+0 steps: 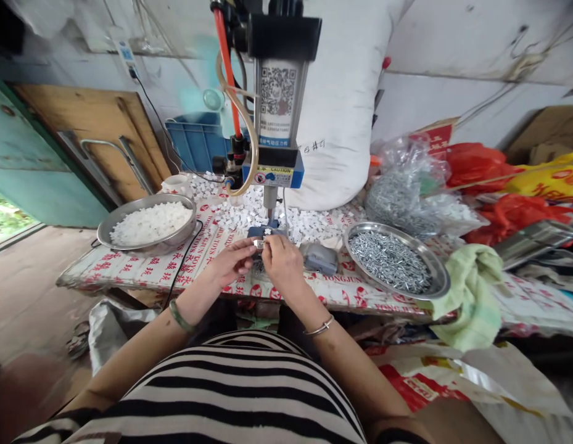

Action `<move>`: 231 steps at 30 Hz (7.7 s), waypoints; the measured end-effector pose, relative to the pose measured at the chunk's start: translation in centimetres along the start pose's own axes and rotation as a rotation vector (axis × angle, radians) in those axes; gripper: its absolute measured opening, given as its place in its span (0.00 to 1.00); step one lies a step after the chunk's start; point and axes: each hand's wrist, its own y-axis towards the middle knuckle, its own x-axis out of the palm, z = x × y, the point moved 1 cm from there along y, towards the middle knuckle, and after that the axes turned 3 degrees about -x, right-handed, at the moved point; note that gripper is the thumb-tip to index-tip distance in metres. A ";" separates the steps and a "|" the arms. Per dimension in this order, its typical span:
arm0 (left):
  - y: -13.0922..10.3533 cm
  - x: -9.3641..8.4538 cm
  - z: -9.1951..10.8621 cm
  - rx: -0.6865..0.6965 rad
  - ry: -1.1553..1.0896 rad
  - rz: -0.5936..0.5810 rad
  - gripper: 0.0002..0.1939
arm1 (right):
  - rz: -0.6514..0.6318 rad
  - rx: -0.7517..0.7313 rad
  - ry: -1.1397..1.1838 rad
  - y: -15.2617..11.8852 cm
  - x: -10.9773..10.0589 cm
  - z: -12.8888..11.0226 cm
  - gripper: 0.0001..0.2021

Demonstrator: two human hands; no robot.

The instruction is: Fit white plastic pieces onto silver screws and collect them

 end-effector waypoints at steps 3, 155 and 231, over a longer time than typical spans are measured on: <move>-0.2 0.2 0.0 -0.006 -0.017 0.006 0.20 | 0.032 -0.070 -0.093 -0.2 -0.1 -0.3 0.10; 1.6 -1.9 2.2 0.237 1.571 0.256 0.12 | -0.015 0.364 0.386 -1.0 -0.6 2.5 0.10; 2.2 -3.4 1.7 0.578 1.411 0.413 0.31 | -0.055 0.322 0.463 -0.4 1.2 1.1 0.09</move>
